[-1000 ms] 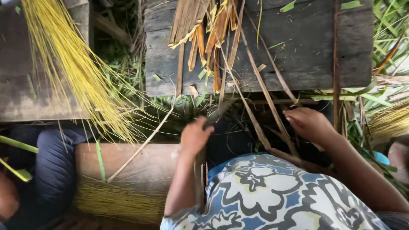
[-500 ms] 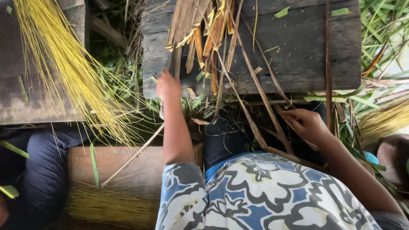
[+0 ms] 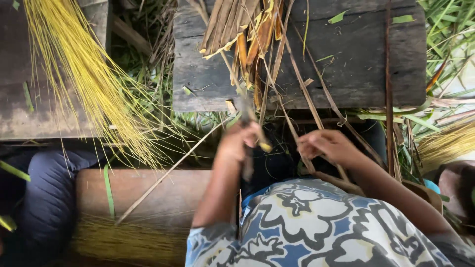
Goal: Stripping and cleaning plant fibers using a knife on a wooden workbench
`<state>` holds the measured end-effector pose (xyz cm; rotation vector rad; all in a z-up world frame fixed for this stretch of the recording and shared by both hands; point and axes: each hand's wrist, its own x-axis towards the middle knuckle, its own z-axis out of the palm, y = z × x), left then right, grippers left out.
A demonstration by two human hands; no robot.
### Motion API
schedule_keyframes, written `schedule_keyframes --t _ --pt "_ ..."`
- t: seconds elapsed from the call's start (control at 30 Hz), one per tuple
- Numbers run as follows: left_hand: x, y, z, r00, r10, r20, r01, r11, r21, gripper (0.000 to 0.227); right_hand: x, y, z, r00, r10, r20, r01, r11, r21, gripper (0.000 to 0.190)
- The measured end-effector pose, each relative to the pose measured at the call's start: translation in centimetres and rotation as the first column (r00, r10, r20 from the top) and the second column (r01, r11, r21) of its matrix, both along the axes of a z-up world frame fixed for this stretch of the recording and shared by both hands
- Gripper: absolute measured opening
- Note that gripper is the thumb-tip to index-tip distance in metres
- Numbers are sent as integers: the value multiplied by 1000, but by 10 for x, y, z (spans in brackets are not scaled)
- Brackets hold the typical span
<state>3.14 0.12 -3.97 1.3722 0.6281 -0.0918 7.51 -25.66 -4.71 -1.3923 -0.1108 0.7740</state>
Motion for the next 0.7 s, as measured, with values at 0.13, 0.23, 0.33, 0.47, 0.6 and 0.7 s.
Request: schedule_keyframes --t 0.13,0.23,0.33,0.47,0.6,0.7 --pt "-12 -63 -42 997 49 55 -34 968 -249 31 -11 20 1 974 128 -187 -121 992 47 33" --pt "-24 -87 -63 992 117 44 -93 926 -367 27 -16 15 5 942 292 -165 -320 930 -182 58" --pt "-30 -97 -67 992 122 -25 -122 918 -378 20 -22 -10 -26 945 327 0 -322 931 -173 35" --pt "-31 -98 -64 963 249 -105 -271 877 -397 11 -32 -40 14 987 152 51 -125 930 -347 23" --pt "-31 -86 -37 844 530 -78 -502 731 -463 2 -31 -99 -12 894 437 105 -331 798 -503 27" --pt "-40 -81 -27 787 575 221 -484 799 -357 20 -39 -116 12 942 330 57 -283 877 -389 21"
